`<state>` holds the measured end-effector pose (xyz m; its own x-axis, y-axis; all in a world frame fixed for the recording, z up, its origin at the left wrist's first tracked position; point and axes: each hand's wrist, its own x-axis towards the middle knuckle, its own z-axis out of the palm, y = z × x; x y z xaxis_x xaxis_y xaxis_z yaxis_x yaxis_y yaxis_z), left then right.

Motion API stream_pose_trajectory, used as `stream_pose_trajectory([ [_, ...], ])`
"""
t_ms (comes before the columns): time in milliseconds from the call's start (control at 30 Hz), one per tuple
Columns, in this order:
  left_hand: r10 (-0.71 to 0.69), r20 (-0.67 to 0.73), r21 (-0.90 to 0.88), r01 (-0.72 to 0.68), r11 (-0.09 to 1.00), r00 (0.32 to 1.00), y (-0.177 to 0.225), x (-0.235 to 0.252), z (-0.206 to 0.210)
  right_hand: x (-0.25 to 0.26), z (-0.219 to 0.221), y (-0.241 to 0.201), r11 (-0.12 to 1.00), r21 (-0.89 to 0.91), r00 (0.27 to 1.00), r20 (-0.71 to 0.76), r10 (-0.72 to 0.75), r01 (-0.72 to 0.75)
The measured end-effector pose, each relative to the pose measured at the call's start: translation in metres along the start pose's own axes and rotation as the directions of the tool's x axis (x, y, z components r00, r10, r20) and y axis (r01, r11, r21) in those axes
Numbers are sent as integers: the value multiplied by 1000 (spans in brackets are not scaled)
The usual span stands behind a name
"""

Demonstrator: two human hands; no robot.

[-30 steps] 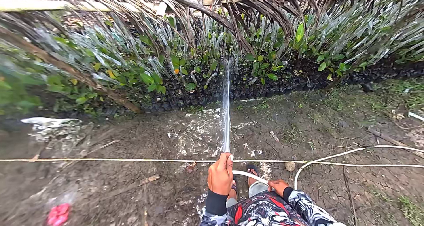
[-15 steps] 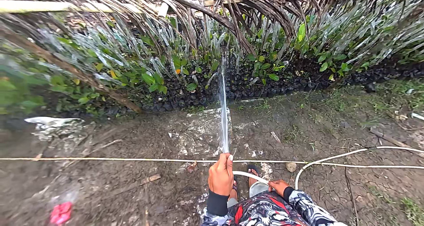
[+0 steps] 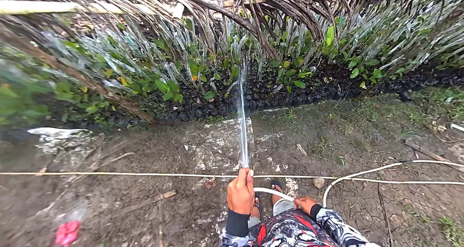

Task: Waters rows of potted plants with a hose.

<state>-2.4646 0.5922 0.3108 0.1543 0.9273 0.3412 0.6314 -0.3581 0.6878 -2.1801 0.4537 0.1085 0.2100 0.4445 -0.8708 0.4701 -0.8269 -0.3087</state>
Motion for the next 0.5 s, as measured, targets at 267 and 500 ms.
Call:
stream_pose_trajectory([
  [267,9,-3,-7,-9,1000,1000,1,2,0,-6,-1,-3,1000,15,1000,-1,-11,11],
  [500,14,-12,-3,-14,1000,1000,0,2,3,-2,-1,-2,1000,15,1000,-8,10,-10],
])
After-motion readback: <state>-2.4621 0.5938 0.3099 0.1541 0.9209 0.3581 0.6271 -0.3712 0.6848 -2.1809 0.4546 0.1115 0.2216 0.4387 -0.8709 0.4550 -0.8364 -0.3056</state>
